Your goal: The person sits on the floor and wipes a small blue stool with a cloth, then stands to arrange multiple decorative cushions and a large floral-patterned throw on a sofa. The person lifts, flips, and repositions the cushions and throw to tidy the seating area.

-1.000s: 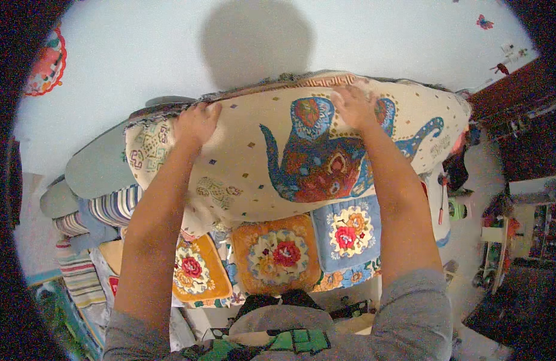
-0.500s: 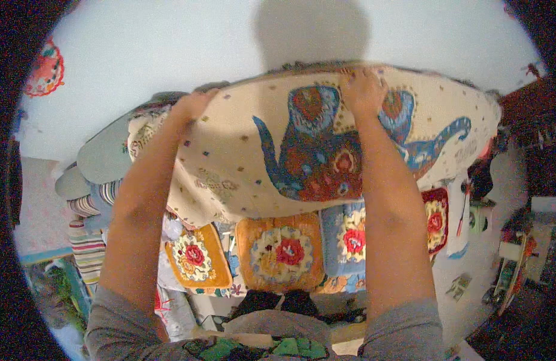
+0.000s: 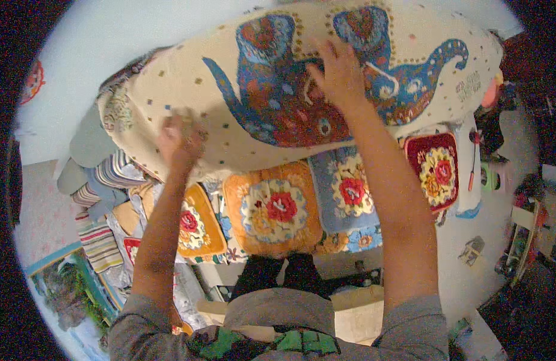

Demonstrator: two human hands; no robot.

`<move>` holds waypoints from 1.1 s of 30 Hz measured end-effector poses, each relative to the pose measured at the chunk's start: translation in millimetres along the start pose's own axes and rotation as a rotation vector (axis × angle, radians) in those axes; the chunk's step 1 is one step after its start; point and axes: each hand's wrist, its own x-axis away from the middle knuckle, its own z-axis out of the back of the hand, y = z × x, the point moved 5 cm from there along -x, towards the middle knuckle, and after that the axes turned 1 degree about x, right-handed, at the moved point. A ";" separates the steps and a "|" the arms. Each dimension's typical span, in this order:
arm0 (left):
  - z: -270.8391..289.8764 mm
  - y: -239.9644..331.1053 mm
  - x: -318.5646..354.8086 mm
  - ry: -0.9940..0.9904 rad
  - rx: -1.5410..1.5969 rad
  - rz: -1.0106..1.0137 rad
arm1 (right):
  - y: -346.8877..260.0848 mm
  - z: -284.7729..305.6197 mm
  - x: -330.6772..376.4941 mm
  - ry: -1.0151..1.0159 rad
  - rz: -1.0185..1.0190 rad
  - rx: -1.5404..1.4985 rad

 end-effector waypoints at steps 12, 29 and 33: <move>-12.5 -180.5 -154.0 -0.512 -0.076 0.145 | 38.1 -62.7 -143.0 -0.470 -0.035 0.167; -60.1 -140.7 -208.0 -0.552 -0.110 0.379 | 69.0 -68.7 -122.7 -0.069 -0.221 0.391; -72.4 -97.2 -209.6 -0.724 0.080 0.046 | 70.9 -76.8 -125.7 -0.163 -0.302 0.379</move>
